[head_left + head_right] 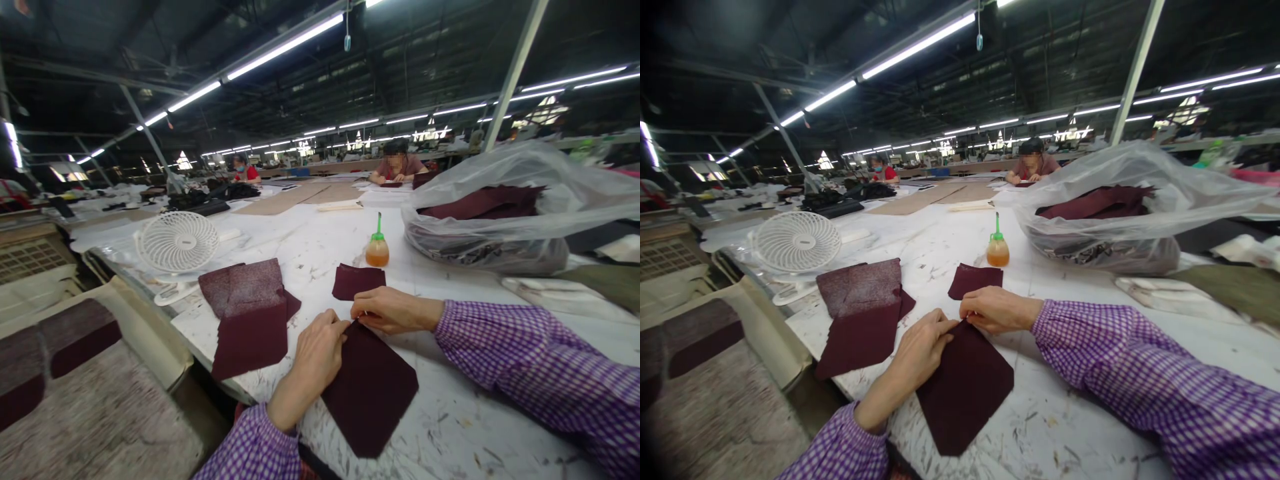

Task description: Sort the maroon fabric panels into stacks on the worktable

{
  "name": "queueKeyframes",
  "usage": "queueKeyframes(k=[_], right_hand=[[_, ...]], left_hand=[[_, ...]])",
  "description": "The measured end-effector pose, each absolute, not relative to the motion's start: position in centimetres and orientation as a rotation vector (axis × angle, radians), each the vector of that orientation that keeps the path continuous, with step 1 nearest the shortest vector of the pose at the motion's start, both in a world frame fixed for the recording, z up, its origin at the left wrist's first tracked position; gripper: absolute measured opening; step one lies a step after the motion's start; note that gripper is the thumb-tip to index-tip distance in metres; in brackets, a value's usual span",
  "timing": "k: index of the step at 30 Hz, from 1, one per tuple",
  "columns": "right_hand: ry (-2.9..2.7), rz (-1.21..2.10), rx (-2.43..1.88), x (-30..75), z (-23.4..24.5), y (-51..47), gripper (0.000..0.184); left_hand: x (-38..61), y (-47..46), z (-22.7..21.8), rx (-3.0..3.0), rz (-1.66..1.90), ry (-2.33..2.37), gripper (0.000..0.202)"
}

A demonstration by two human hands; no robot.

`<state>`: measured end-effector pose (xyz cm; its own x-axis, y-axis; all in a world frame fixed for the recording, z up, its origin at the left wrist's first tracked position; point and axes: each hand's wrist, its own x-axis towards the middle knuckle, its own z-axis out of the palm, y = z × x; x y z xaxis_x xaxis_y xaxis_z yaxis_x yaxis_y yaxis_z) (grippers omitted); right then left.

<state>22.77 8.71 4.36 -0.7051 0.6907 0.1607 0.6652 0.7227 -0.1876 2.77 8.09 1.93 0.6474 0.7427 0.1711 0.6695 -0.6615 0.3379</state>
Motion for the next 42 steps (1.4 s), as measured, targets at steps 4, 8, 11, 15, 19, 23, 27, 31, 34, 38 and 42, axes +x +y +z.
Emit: queueKeyframes(k=[4,8,11,15,19,23,27,31,34,38,42], right_hand=[[-2.736,0.027,-1.083,22.9,3.5,8.9,0.016],[-2.76,-0.109,-1.072,23.3,2.8,9.1,0.021],[-2.787,-0.19,-1.079,23.4,2.6,9.1,0.022],[-2.852,-0.298,-1.04,23.3,2.6,8.9,0.02],[-2.912,-0.409,-0.933,23.6,2.5,8.5,0.022],[-2.936,-0.506,-0.917,24.3,2.4,8.1,0.024],[-2.807,-0.465,-1.049,24.4,2.9,7.4,0.029],[-2.622,-0.151,-1.069,23.1,2.9,6.3,0.035],[-2.615,0.033,-1.08,22.1,2.4,5.7,0.036],[-2.585,0.168,-1.134,21.9,2.1,5.7,0.037],[-2.627,0.186,-1.104,21.9,2.7,5.8,0.038]], left_hand=[[2.5,8.1,1.6,2.605,0.483,1.126,0.024],[1.8,7.7,1.0,2.571,0.63,1.042,0.029],[1.4,7.5,0.8,2.566,0.661,0.996,0.032],[1.5,7.6,0.8,2.609,0.602,0.989,0.034],[1.6,7.7,0.8,2.69,0.528,0.996,0.036],[1.5,7.6,0.7,2.729,0.484,1.01,0.035],[1.5,7.4,0.8,2.729,0.487,1.029,0.035],[1.6,7.5,0.8,2.725,0.501,1.035,0.035],[1.1,7.5,1.0,2.671,0.555,1.005,0.03],[-1.0,7.4,1.1,2.534,0.659,1.013,0.025],[-2.6,6.9,0.7,2.551,0.767,1.02,0.029]])
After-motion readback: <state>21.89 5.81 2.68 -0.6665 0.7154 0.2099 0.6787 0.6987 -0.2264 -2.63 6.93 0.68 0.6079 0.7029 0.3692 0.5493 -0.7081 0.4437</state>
